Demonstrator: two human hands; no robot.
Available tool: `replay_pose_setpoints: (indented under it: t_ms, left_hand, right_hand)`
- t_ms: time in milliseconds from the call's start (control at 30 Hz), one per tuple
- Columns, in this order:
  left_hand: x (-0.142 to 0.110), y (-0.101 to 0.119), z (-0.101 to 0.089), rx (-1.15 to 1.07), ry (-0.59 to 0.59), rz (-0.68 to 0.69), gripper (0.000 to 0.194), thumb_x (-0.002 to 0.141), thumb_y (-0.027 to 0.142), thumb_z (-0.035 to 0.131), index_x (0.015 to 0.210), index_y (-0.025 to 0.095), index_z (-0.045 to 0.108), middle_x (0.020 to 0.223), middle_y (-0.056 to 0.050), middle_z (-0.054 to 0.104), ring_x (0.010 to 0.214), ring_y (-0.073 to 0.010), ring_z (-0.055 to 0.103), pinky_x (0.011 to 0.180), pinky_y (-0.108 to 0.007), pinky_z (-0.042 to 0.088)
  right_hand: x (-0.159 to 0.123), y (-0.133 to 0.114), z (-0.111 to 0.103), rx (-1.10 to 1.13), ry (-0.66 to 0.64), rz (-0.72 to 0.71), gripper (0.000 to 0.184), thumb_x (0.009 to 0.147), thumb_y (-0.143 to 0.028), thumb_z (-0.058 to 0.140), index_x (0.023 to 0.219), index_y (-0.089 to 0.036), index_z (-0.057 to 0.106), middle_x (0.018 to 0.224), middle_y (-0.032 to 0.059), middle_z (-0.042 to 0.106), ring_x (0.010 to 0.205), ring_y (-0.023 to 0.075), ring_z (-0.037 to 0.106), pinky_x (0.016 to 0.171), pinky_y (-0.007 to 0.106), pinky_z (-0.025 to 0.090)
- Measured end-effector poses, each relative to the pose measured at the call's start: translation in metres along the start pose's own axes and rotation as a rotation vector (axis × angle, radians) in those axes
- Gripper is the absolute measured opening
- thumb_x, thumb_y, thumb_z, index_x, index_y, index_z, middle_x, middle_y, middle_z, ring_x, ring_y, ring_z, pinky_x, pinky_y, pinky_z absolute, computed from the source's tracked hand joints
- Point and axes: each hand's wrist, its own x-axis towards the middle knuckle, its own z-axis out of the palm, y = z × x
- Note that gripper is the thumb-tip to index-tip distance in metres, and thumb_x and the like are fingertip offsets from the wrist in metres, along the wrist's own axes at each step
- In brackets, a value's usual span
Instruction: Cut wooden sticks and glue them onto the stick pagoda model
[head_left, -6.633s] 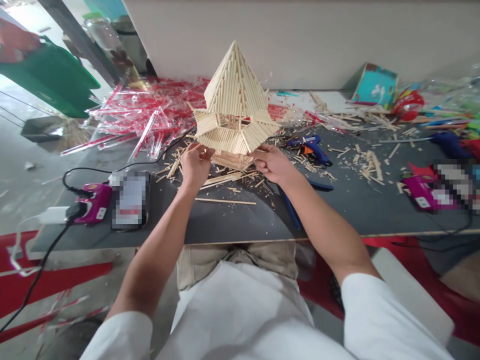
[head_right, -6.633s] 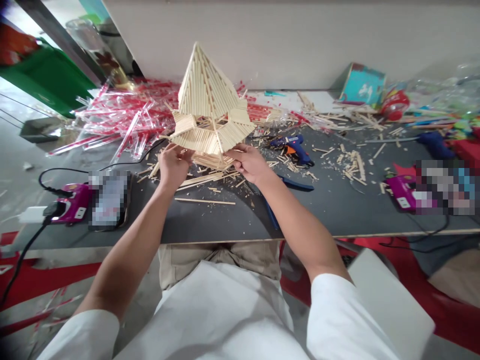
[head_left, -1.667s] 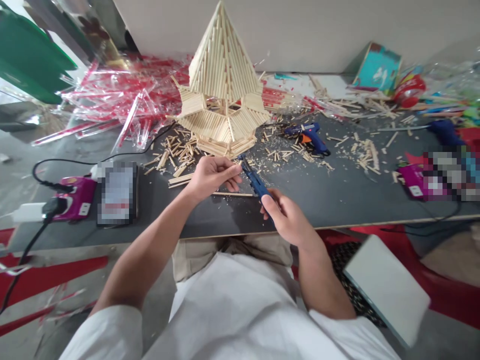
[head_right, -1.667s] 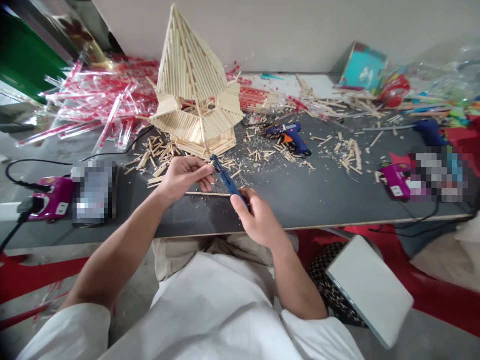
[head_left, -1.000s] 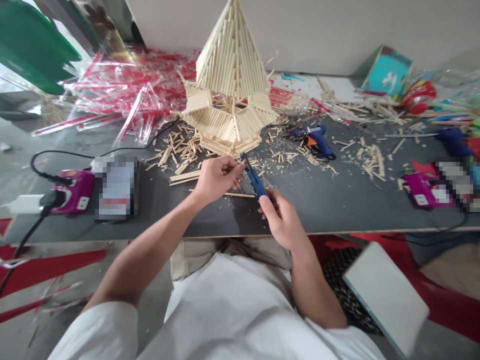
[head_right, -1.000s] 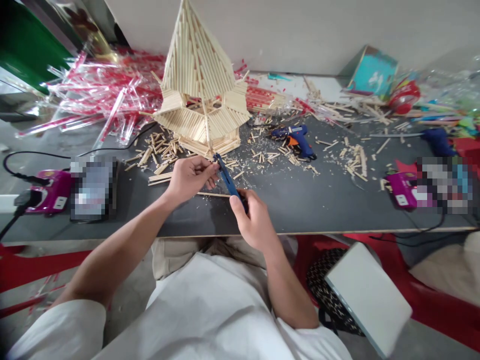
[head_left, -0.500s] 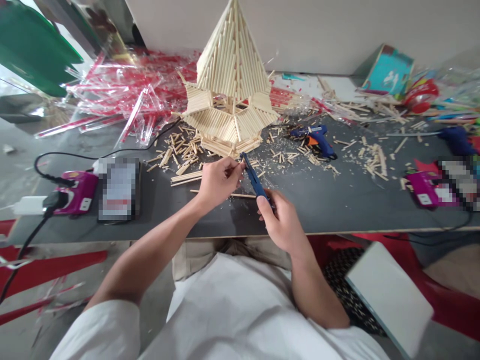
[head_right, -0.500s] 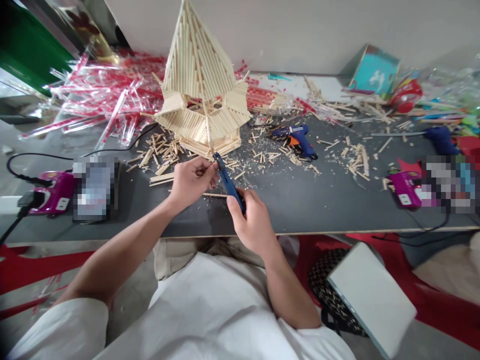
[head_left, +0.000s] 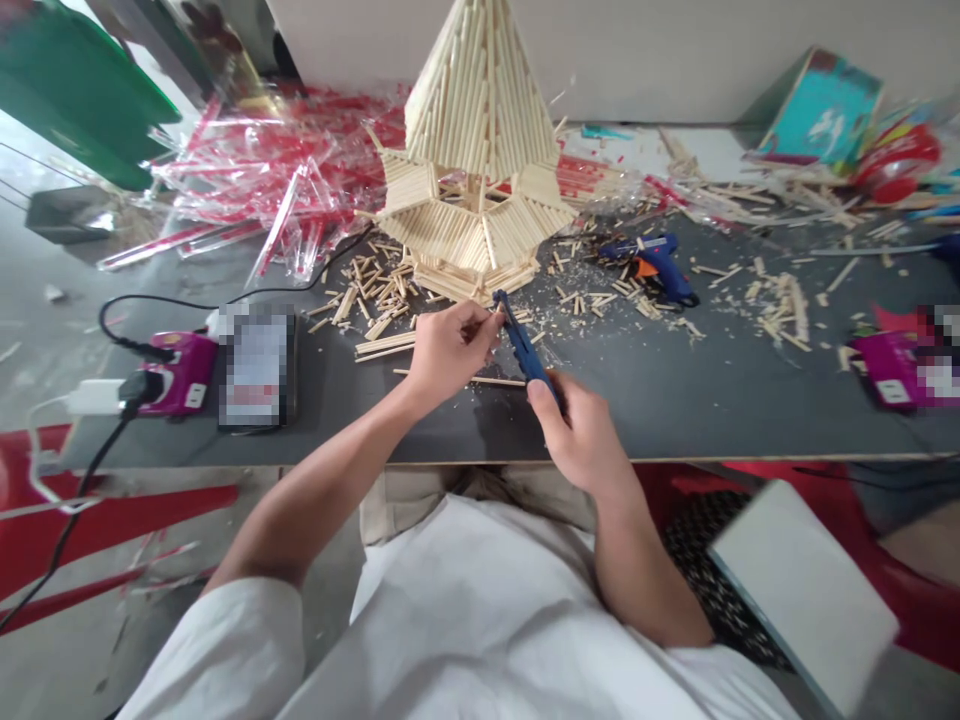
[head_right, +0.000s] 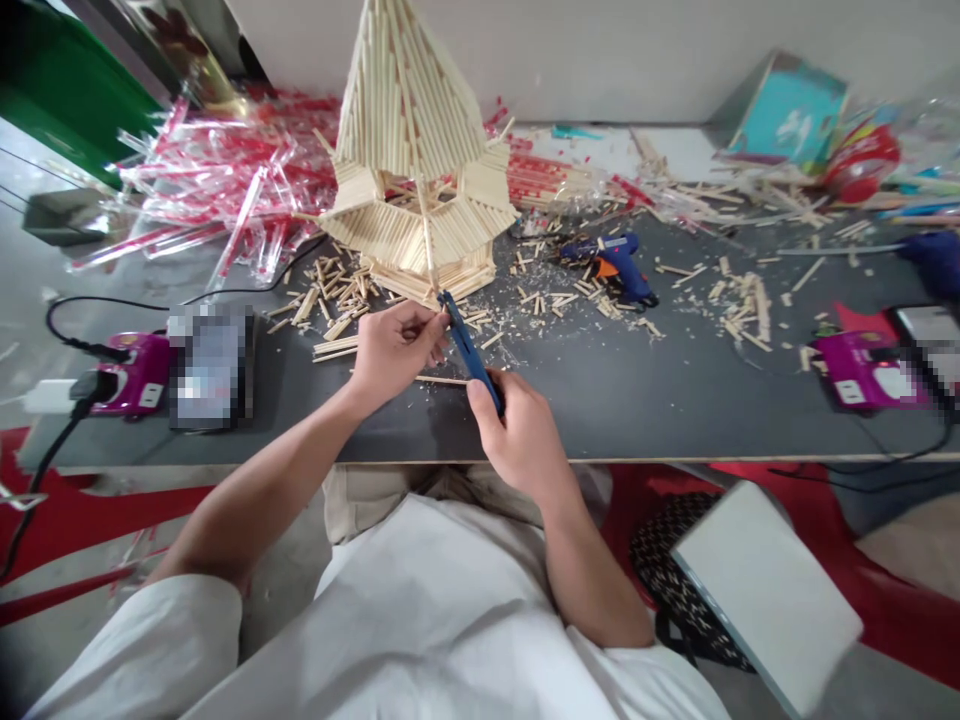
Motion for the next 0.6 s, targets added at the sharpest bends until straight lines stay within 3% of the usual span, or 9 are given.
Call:
replay_pose_setpoints:
  t_ms: [600]
  left_hand:
    - [0.0028, -0.0001, -0.0030, 0.026, -0.037, -0.006, 0.029, 0.096, 0.043, 0.062, 0.080, 0.019, 0.064, 0.067, -0.001, 0.070, 0.054, -0.0131, 0.066, 0.053, -0.024, 0.051]
  right_hand:
    - [0.0009, -0.0018, 0.0007, 0.020, -0.015, -0.007, 0.049, 0.103, -0.060, 0.042, 0.110, -0.020, 0.069, 0.109, 0.0118, 0.075, 0.095, 0.0267, 0.068, 0.084, 0.035, 0.045]
